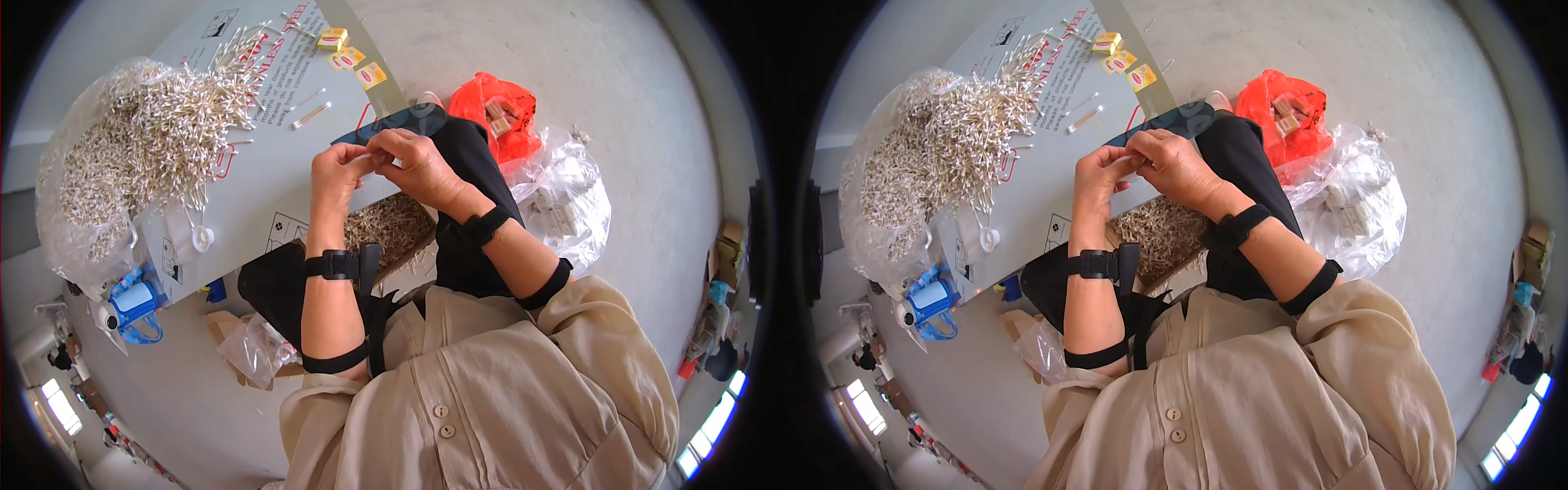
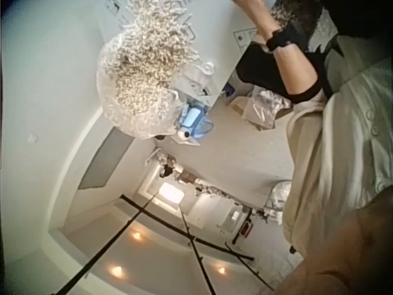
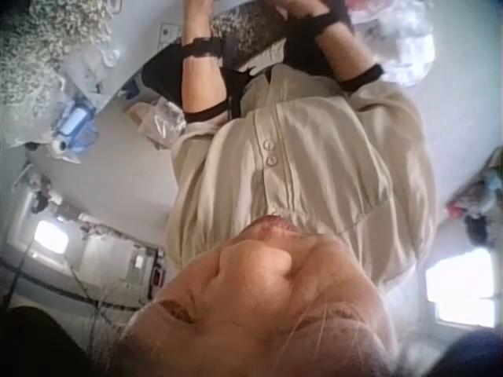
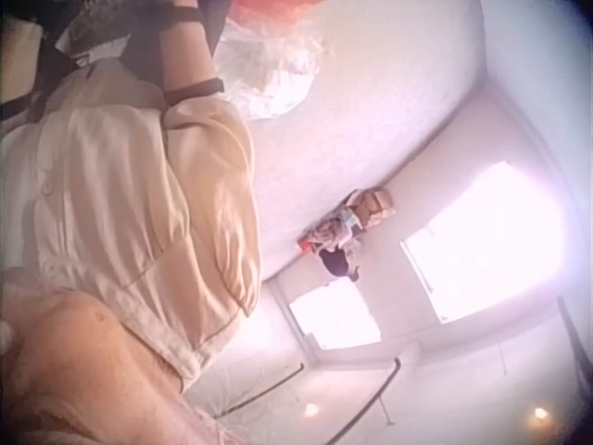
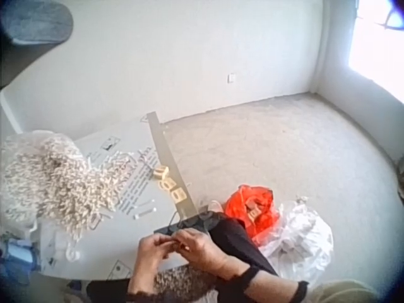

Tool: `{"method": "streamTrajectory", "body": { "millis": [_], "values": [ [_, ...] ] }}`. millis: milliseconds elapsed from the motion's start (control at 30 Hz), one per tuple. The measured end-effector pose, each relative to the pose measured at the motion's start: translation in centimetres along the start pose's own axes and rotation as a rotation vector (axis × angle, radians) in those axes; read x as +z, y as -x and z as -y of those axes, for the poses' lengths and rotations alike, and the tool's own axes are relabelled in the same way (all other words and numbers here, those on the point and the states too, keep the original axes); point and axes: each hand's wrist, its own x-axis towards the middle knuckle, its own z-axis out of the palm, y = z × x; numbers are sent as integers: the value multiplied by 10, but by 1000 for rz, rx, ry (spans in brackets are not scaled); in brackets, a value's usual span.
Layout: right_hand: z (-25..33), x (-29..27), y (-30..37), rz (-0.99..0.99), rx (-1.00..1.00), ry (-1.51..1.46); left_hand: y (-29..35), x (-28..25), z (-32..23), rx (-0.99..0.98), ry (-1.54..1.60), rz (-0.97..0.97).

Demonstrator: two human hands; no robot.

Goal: Manually packing sets of cotton swabs into small plastic bags and sealing them with stickers.

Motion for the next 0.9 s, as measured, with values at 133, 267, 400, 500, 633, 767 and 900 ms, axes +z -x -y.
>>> {"method": "streamTrajectory", "body": {
  "millis": [133, 267, 400, 500, 633, 767, 900],
  "values": [
    [4, 1, 0, 17, 42, -33, -2, 0, 0, -5, -78, -11],
    [1, -3, 0, 22, -60, 74, 10, -3, 0, 34, 16, 23],
    [3, -10, -1, 15, -106, 149, 26, -18, 3, 300, -14, 22],
    [6, -9, -1, 0, -74, 136, 31, -21, 3, 487, -301, -81],
    [9, -11, -3, 29, -121, 159, 34, -15, -3, 674, -547, -183],
    [8, -12, -4, 45, -195, 184, 29, -12, 1, 746, -604, -210],
    [9, -13, -6, 47, -196, 198, 25, -13, 2, 785, -615, -219]
  ]
}}
